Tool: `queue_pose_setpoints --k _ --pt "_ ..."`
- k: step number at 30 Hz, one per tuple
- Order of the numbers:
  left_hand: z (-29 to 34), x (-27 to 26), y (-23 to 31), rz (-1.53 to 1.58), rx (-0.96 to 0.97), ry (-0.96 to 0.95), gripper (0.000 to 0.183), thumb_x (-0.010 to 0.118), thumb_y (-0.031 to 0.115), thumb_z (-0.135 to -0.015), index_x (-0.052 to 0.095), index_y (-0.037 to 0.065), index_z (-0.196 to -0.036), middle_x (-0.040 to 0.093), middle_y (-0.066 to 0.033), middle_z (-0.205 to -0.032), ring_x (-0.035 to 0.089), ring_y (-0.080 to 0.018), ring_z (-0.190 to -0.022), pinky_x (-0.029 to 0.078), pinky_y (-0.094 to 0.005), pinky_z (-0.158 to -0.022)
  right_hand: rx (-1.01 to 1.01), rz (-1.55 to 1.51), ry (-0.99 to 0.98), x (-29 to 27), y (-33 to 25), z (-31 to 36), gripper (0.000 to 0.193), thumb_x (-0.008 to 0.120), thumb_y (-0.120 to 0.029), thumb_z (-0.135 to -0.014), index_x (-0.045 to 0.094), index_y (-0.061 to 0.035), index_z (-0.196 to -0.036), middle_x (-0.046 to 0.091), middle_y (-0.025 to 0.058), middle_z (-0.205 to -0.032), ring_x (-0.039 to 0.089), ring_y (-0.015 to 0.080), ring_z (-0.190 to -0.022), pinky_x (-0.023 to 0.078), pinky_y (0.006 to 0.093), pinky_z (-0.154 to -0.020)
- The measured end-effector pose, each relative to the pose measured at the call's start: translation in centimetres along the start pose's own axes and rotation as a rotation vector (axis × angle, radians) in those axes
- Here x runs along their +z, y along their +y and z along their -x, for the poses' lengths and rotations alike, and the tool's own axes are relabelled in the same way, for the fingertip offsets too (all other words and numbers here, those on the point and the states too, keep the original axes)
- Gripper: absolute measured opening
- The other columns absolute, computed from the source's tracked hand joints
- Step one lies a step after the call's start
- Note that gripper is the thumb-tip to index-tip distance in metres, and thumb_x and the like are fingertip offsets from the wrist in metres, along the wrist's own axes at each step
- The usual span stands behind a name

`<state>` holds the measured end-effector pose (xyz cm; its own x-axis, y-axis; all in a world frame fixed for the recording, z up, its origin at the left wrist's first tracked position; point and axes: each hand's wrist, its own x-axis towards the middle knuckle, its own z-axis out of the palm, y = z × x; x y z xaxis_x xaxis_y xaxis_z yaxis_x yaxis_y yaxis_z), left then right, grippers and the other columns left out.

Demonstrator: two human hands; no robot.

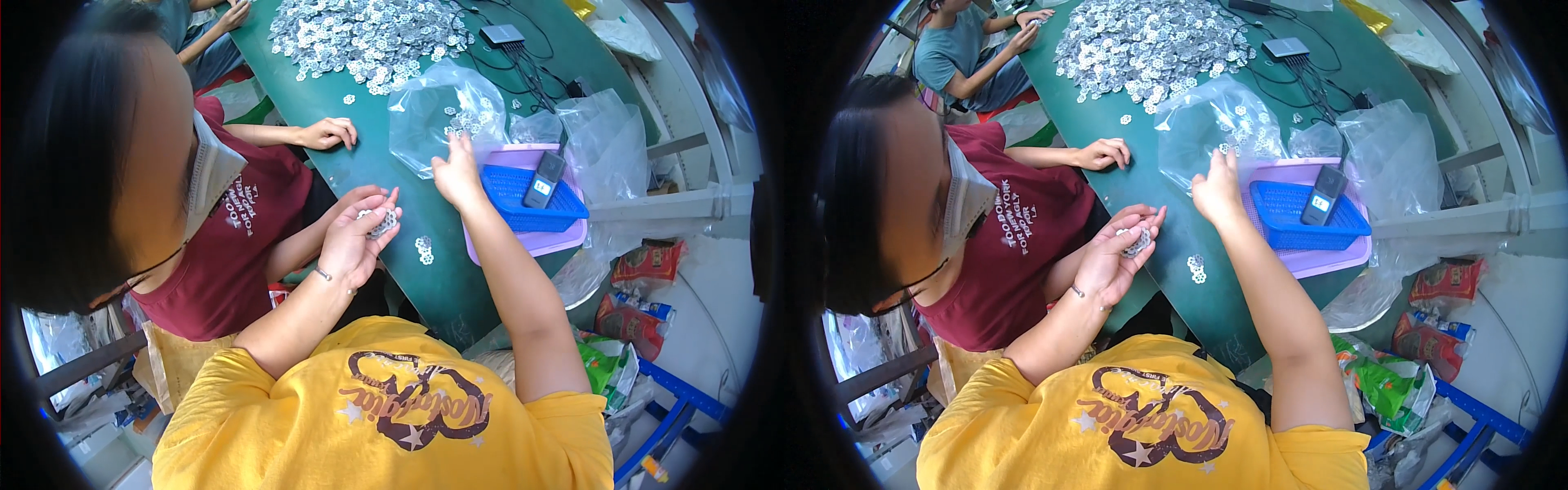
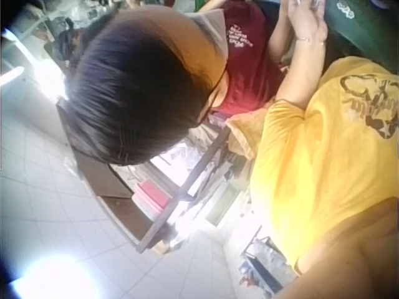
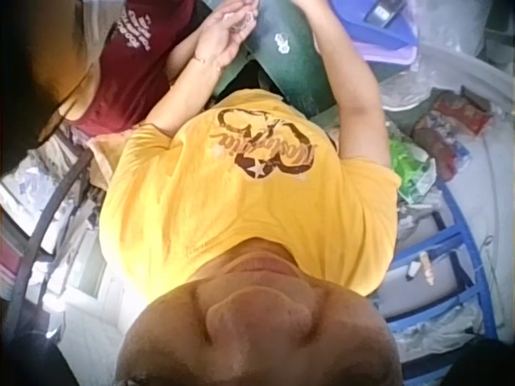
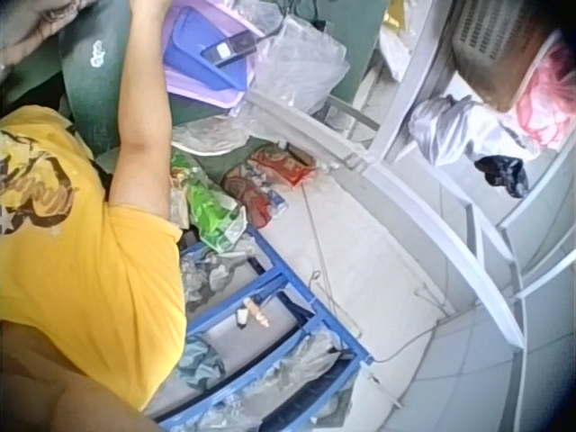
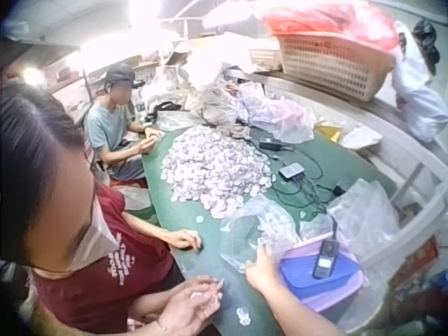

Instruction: The person assembles small electronic components by inserting parts into perforated discs by hand at a workbench.

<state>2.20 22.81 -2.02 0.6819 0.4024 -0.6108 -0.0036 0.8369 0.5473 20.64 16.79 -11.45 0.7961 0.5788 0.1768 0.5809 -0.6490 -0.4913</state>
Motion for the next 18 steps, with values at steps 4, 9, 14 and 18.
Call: queue_pose_setpoints --k 4,9,14,18 --pt "0.0 -0.4 0.8 0.137 0.005 -0.023 0.022 0.042 0.004 -0.084 0.047 0.001 -0.105 0.056 -0.0108 -0.099 0.057 -0.0179 -0.088 0.050 -0.0302 -0.074 -0.198 -0.758 -0.123 -6.4 -4.3 2.1 0.031 0.050 0.003 -0.072 0.053 0.0000 -0.103 0.051 0.0135 -0.108 0.054 0.0236 -0.093 0.045 0.0288 -0.077" --pt "0.4 0.2 0.5 0.166 0.000 -0.020 0.024 0.040 0.005 -0.085 0.044 -0.004 -0.107 0.053 -0.0145 -0.101 0.054 -0.0226 -0.093 0.047 -0.0344 -0.078 -0.482 -0.702 -0.281 -9.3 -6.2 6.4 0.019 0.058 0.001 -0.069 0.060 -0.0025 -0.088 0.056 0.0084 -0.091 0.053 0.0233 -0.084 0.043 0.0304 -0.071" --pt "0.0 0.3 -0.3 0.135 -0.034 -0.050 0.023 0.042 0.003 -0.084 0.045 -0.005 -0.106 0.054 -0.0150 -0.097 0.056 -0.0204 -0.088 0.048 -0.0326 -0.077 -0.477 -0.586 -0.168 -9.2 -5.1 7.4 0.017 0.057 0.000 -0.072 0.059 -0.0013 -0.088 0.057 0.0092 -0.086 0.055 0.0238 -0.079 0.044 0.0286 -0.068" --pt "0.7 1.3 -0.6 -0.010 -0.135 -0.064 0.016 0.049 0.007 -0.084 0.051 -0.003 -0.097 0.059 -0.0113 -0.087 0.060 -0.0182 -0.080 0.052 -0.0292 -0.069 -0.028 -0.919 -0.301 -9.5 -4.2 7.5 0.011 0.055 -0.002 -0.077 0.058 0.0004 -0.087 0.057 0.0068 -0.078 0.055 0.0157 -0.068 0.044 0.0242 -0.059"
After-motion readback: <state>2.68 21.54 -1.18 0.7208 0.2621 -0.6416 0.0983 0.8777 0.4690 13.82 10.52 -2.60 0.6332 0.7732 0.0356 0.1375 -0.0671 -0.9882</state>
